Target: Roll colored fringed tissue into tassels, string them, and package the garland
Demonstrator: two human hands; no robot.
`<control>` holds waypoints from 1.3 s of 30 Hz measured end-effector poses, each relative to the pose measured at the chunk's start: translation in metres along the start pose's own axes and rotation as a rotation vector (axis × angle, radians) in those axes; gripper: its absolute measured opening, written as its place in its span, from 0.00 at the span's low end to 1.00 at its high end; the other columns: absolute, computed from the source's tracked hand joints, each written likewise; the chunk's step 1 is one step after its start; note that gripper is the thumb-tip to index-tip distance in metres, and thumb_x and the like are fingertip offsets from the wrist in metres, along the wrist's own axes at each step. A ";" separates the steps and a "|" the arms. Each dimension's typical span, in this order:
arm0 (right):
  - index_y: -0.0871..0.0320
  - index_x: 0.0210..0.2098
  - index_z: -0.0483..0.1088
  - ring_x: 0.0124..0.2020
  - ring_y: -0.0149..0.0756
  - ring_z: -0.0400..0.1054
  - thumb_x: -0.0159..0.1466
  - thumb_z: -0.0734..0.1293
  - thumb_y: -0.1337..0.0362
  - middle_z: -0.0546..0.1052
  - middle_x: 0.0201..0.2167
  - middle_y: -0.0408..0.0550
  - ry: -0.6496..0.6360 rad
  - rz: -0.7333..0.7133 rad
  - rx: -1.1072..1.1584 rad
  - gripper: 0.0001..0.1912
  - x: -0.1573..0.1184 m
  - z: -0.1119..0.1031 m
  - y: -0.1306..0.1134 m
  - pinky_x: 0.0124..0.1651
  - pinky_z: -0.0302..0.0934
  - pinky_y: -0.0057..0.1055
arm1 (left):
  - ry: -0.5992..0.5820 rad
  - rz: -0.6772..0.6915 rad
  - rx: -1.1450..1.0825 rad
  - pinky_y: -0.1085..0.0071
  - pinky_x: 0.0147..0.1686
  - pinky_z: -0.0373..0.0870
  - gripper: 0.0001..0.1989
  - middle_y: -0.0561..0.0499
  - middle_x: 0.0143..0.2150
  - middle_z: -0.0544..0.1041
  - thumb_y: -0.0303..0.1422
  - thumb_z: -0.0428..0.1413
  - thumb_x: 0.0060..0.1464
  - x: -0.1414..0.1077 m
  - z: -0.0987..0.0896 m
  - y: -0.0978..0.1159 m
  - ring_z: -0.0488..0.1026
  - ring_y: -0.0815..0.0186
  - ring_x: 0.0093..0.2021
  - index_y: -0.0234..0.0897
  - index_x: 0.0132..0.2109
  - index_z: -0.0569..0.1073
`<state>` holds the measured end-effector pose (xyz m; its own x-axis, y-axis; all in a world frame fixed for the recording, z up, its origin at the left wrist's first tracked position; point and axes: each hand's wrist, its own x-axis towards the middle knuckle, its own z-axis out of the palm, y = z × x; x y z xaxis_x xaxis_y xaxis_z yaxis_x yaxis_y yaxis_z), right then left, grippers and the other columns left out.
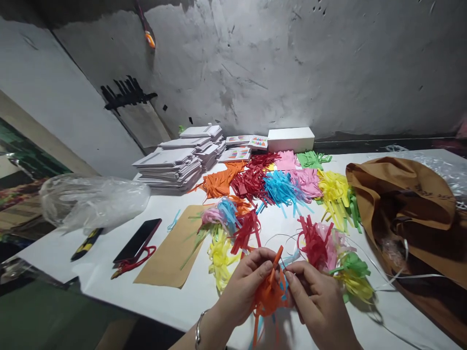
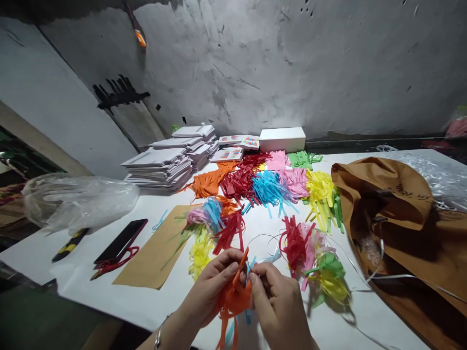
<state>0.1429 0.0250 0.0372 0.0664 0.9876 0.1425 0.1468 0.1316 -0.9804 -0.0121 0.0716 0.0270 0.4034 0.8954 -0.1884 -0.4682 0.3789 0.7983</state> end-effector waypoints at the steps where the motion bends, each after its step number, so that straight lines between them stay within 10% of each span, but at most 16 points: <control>1: 0.57 0.33 0.73 0.15 0.25 0.56 0.68 0.63 0.49 0.66 0.17 0.38 -0.001 0.005 0.002 0.18 0.000 0.000 0.000 0.16 0.48 0.22 | 0.001 0.001 -0.004 0.79 0.30 0.71 0.15 0.52 0.28 0.78 0.39 0.70 0.49 0.000 0.000 0.000 0.74 0.73 0.27 0.35 0.39 0.78; 18: 0.57 0.31 0.73 0.15 0.26 0.56 0.67 0.63 0.46 0.66 0.16 0.40 -0.046 0.076 -0.027 0.21 0.002 -0.004 0.003 0.17 0.45 0.23 | 0.007 0.098 0.216 0.77 0.34 0.68 0.15 0.52 0.32 0.78 0.43 0.67 0.53 0.003 -0.007 -0.010 0.73 0.72 0.31 0.36 0.39 0.79; 25: 0.57 0.52 0.68 0.16 0.29 0.65 0.64 0.67 0.44 0.72 0.21 0.38 -0.101 0.250 0.272 0.27 0.005 -0.007 0.006 0.21 0.58 0.24 | -0.143 0.534 0.871 0.74 0.36 0.70 0.07 0.48 0.35 0.80 0.29 0.55 0.64 -0.005 -0.010 -0.005 0.75 0.66 0.34 0.39 0.45 0.77; 29: 0.58 0.44 0.71 0.17 0.30 0.67 0.65 0.66 0.44 0.73 0.21 0.40 -0.198 0.246 0.297 0.22 0.005 -0.005 0.014 0.22 0.59 0.26 | -0.226 0.813 1.138 0.72 0.36 0.71 0.11 0.46 0.38 0.78 0.23 0.52 0.63 -0.008 -0.010 -0.004 0.74 0.65 0.36 0.39 0.50 0.73; 34: 0.55 0.32 0.73 0.36 0.39 0.71 0.67 0.66 0.49 0.76 0.32 0.48 0.054 -0.051 -0.012 0.16 0.013 -0.007 0.036 0.40 0.64 0.32 | -0.264 0.855 1.387 0.69 0.36 0.71 0.13 0.43 0.38 0.78 0.23 0.50 0.64 -0.006 -0.014 -0.019 0.73 0.62 0.36 0.36 0.53 0.70; 39: 0.51 0.36 0.70 0.21 0.27 0.62 0.67 0.69 0.56 0.66 0.20 0.36 0.234 -0.027 0.638 0.07 0.024 -0.024 0.033 0.27 0.61 0.25 | -0.338 0.658 1.480 0.62 0.46 0.72 0.10 0.43 0.45 0.78 0.26 0.53 0.61 -0.009 -0.020 -0.034 0.74 0.58 0.45 0.39 0.49 0.73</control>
<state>0.1733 0.0513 0.0111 0.2928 0.9482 0.1231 -0.4547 0.2514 -0.8544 -0.0153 0.0557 -0.0099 0.6864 0.6387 0.3478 0.4099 -0.7348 0.5404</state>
